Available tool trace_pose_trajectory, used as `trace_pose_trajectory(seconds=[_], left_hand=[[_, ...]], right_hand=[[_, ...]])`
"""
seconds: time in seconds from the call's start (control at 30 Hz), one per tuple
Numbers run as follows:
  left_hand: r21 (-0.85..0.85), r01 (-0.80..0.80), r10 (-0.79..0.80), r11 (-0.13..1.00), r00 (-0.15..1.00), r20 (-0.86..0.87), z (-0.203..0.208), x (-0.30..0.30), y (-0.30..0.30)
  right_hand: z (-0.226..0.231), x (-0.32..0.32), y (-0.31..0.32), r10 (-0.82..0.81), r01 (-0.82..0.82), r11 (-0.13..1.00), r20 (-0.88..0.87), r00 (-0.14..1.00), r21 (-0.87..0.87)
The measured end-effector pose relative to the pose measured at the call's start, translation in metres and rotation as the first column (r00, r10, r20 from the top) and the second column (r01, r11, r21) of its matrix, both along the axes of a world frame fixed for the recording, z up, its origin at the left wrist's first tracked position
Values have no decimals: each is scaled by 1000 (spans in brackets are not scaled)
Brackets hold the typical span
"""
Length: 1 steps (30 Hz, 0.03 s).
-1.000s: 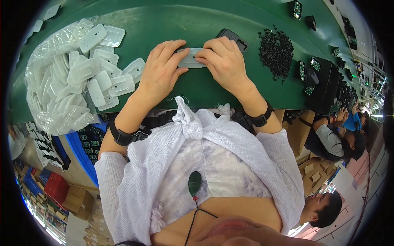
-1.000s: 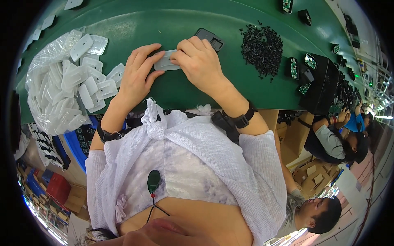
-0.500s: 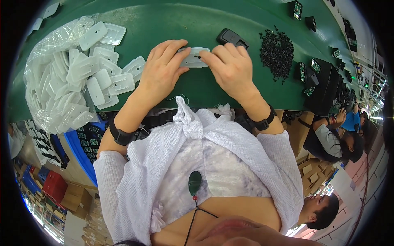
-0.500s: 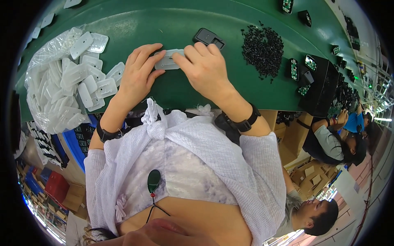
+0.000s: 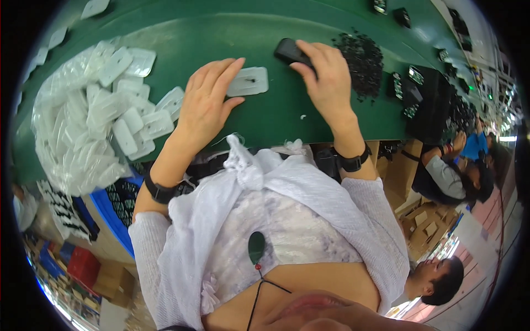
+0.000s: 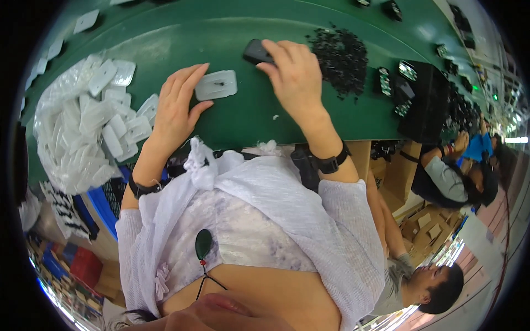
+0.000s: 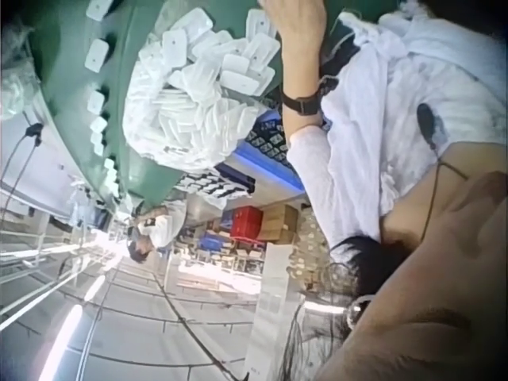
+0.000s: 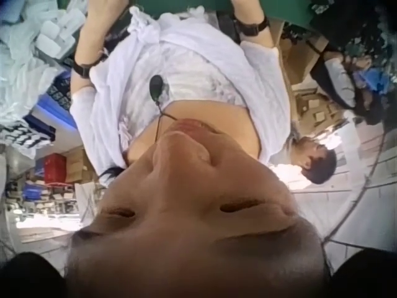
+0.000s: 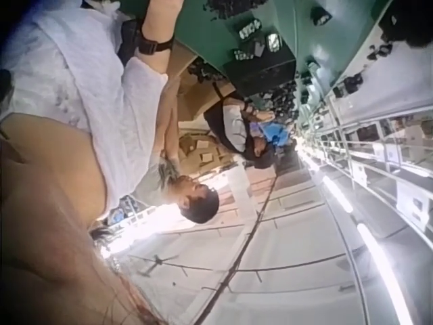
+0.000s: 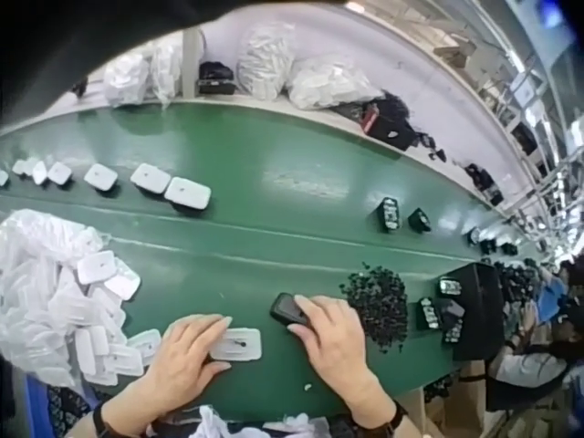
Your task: The person picks up a black housing and a white cover, inserts a small black component into the cover, and snaps the pieces together. They place the assembled unit on the conveyor belt and repeat the process, occasionally retrieving circuit boards from a blue bin to insert into the housings.
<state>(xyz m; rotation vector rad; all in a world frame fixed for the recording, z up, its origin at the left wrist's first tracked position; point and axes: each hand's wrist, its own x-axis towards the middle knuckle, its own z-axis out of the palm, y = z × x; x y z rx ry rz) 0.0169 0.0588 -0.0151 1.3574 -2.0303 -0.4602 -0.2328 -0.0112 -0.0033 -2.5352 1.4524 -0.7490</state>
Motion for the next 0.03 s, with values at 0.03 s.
trace_pose_trajectory(seconds=[0.03], left_hand=[[-15,22,-22,1000,1000,-11,0,-5,-6]], right_hand=[[5,4,2,27,-26,999,-32,999,19]])
